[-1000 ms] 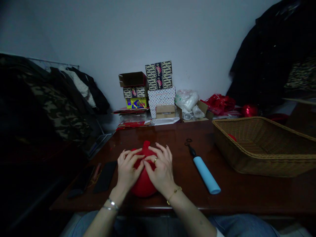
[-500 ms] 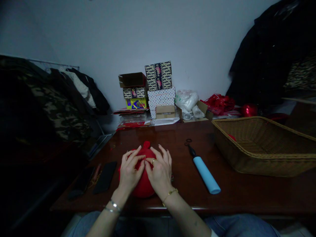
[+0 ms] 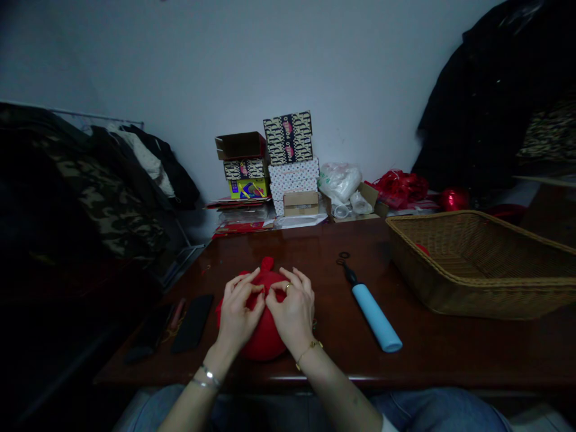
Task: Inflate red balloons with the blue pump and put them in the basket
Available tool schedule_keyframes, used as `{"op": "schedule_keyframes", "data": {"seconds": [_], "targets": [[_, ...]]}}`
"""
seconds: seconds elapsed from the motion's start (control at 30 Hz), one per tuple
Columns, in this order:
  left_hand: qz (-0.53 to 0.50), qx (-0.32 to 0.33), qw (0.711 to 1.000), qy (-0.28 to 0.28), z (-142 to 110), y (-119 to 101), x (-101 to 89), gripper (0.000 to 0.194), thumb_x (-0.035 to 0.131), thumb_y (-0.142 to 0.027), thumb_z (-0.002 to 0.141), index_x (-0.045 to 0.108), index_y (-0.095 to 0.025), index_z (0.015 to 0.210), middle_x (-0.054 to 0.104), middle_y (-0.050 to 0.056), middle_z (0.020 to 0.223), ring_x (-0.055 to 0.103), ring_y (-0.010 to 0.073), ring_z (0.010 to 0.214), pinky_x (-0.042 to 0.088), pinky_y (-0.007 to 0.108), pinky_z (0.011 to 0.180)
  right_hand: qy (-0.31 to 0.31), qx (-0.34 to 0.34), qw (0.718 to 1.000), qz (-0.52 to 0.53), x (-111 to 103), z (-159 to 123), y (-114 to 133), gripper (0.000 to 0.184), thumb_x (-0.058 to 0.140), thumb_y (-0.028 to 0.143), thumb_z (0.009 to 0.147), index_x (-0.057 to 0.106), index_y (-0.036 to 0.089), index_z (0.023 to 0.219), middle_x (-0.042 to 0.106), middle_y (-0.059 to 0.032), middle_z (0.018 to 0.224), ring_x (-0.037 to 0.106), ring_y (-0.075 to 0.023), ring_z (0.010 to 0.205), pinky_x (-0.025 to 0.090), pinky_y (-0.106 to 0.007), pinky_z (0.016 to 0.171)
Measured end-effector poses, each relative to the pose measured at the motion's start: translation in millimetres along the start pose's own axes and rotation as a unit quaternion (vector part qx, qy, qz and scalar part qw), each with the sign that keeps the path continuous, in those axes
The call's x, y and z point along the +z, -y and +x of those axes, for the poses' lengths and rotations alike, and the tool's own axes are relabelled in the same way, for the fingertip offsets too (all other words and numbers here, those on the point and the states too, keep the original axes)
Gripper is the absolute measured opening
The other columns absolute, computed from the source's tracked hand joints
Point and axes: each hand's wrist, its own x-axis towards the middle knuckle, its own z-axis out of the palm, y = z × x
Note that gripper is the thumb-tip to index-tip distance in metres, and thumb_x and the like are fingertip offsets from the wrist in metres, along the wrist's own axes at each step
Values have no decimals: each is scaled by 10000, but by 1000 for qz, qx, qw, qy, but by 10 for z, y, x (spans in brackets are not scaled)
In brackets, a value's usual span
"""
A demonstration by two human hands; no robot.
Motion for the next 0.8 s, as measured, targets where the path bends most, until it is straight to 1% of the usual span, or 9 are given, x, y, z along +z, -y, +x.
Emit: {"op": "schedule_keyframes", "data": {"seconds": [0.13,0.2,0.3,0.47,0.5,0.57,0.67,0.73,0.8], "targets": [[1,-4,1000,-1,9,0,5,141,541,-128,790,624,-193,884,577,92,1232,480,262,1096,412,475,922,-11,-81,996,-27,-43,-32,39,111,560,275,776,669,279,799,602,-5,1173,398,-241,1201,250,-508,1038],[4,0,1000,-4,4,6,10,170,545,-120,788,634,-193,913,573,92,1240,477,260,1103,414,474,930,0,-101,994,-43,-44,-33,35,148,551,267,787,671,296,869,590,7,1195,384,-242,1215,214,-526,1054],[8,7,1000,-7,-17,30,25,204,543,-124,792,646,-198,951,562,91,1256,480,263,1109,422,488,931,22,-101,993,-61,-28,-25,0,181,530,272,804,672,296,913,582,-4,1211,377,-256,1223,206,-551,1046],[7,14,1000,-9,-44,62,49,249,531,-131,802,649,-196,1012,550,97,1271,464,266,1154,425,505,941,42,-91,994,-52,0,-19,-59,179,513,273,815,688,279,854,613,-15,1164,391,-253,1215,190,-555,1053],[6,15,1000,-10,-44,60,49,254,531,-128,802,650,-197,1016,551,97,1270,462,266,1160,427,505,943,47,-87,994,-48,4,-11,-69,178,516,274,812,691,279,839,617,-14,1157,396,-255,1211,201,-554,1049],[3,19,1000,-10,-38,52,42,265,535,-120,797,652,-201,1021,554,93,1266,465,263,1163,432,500,943,66,-68,995,-30,12,18,-93,175,524,286,802,699,283,800,629,-14,1134,420,-260,1186,267,-543,1018],[-3,25,1000,-8,-34,38,28,288,539,-105,789,651,-208,1033,554,89,1267,472,258,1160,439,490,943,99,-14,995,17,23,82,-130,169,542,311,779,704,289,734,651,-14,1086,468,-252,1135,376,-485,945],[-6,27,1000,-6,-41,34,28,301,538,-95,785,650,-209,1040,546,88,1276,465,257,1171,435,489,950,116,19,993,32,30,121,-142,172,546,310,764,700,290,690,668,-8,1043,494,-238,1106,399,-442,928],[-8,29,1000,-2,-54,34,38,314,534,-85,782,648,-212,1046,538,84,1286,452,257,1187,428,491,959,120,38,992,28,38,146,-135,171,549,298,746,691,285,650,683,-7,992,515,-230,1079,404,-412,921]]}}
